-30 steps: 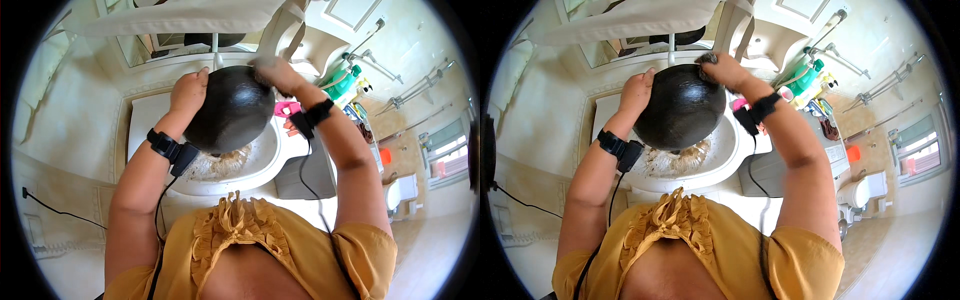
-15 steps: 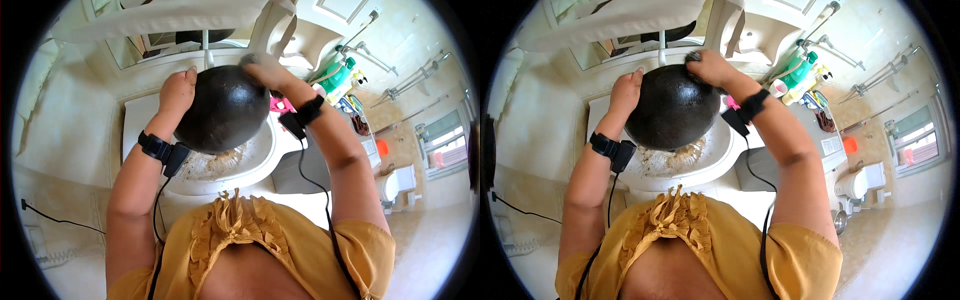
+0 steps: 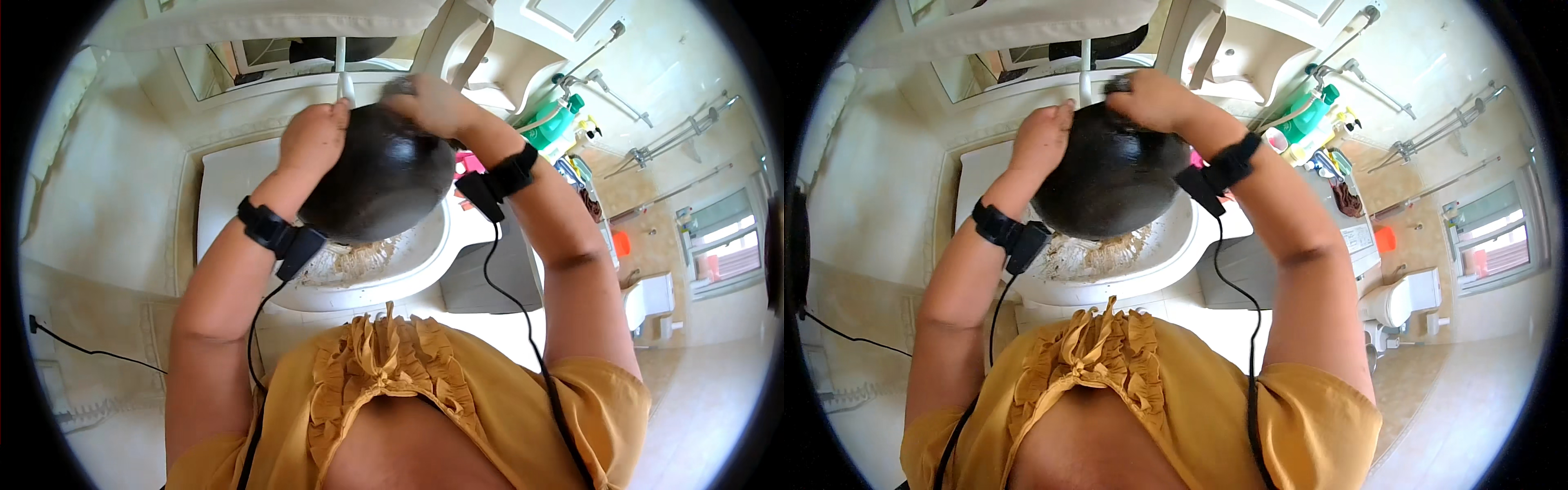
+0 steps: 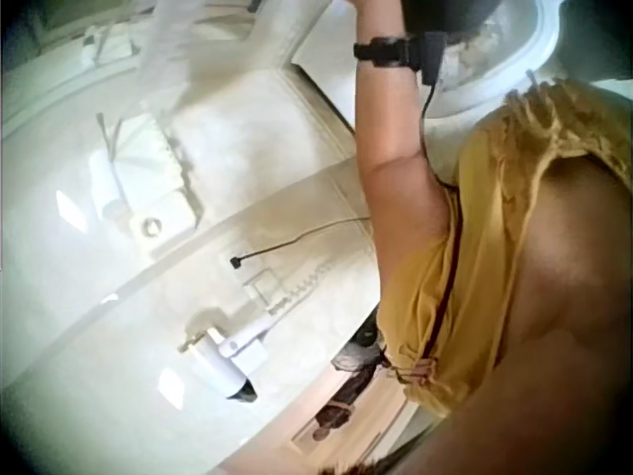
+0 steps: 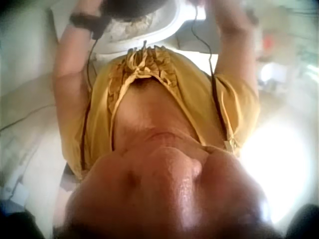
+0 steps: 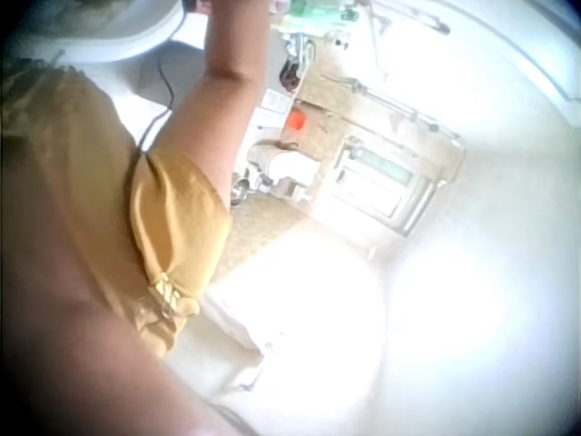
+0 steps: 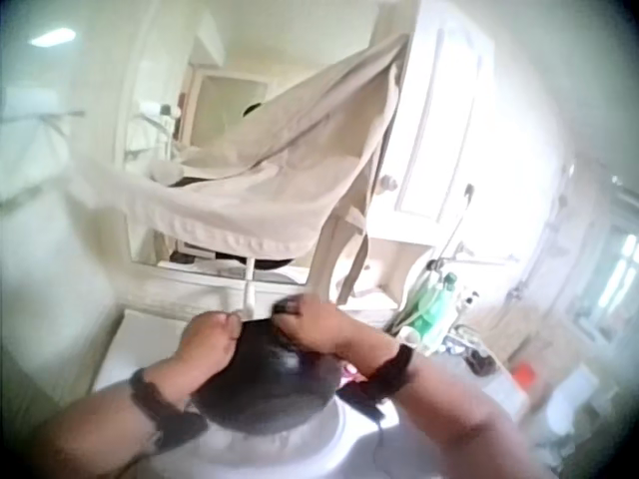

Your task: The person scrubs the exterior and interior of a pan under running water in a sink using a scourer, turning and tilting the pan to reach different sections.

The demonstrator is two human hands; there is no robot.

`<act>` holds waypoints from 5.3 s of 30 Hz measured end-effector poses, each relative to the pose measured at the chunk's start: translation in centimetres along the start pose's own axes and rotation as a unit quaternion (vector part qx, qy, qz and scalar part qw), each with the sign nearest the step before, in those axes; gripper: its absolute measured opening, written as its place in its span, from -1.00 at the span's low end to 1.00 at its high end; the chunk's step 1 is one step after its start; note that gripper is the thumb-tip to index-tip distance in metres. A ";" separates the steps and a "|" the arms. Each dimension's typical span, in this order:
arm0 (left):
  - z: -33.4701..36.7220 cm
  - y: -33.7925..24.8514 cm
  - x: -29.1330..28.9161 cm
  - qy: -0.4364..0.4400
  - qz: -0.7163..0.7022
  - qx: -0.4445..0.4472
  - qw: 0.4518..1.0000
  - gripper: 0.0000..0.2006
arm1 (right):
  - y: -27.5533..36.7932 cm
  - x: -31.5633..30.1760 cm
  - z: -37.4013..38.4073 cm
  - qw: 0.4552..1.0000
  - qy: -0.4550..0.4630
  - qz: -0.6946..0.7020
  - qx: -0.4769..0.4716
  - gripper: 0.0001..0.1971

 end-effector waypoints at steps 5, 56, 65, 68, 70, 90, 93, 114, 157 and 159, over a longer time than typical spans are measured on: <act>-0.3 -2.9 0.1 0.045 -0.025 -0.028 0.998 -0.48 | -2.4 -0.8 0.1 0.993 0.072 -0.081 -0.056 -0.62; 0.4 -2.5 -1.5 0.026 0.031 0.050 0.998 -0.58 | -6.8 0.9 -4.4 0.983 -0.180 -0.001 -0.029 -0.33; 1.1 1.0 -0.7 0.018 0.015 -0.099 0.995 -0.46 | -1.6 0.3 -2.4 0.985 -0.136 -0.006 0.111 -0.33; 1.3 -0.8 0.1 0.034 0.014 -0.067 0.997 -0.45 | 0.8 -0.4 -1.7 0.986 -0.147 -0.071 -0.011 -0.34; 1.2 -0.6 0.1 0.049 0.012 -0.096 0.994 -0.45 | -2.6 -0.2 -2.0 0.989 -0.108 0.012 0.097 -0.31; 3.7 5.8 0.9 -0.043 0.065 0.191 0.978 -0.71 | -11.6 3.2 -4.6 0.955 -0.174 0.177 0.163 -0.34; 3.6 9.9 -0.3 -0.070 0.191 0.237 0.950 -0.68 | -10.8 5.1 -3.0 0.951 -0.227 0.178 0.113 -0.40; 1.9 2.1 -0.5 0.025 0.122 0.080 0.989 -0.63 | 2.9 0.6 -0.4 0.983 -0.159 -0.044 -0.079 -0.40; 2.9 2.6 0.6 0.031 0.105 0.050 0.993 -0.63 | -5.4 1.6 -1.8 0.978 -0.177 0.077 0.078 -0.35; 2.3 -0.4 1.5 0.028 0.135 0.102 0.985 -0.57 | 2.3 0.2 -0.3 0.996 -0.060 -0.061 0.011 -0.36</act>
Point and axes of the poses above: each hand's wrist, its own z-axis towards the middle knuckle, its own x-axis out of the palm, y = z × x, the point moved 7 cm from there along z, towards the middle knuckle, and after that the axes turned 10 degrees about -y, right-handed, at the moved point
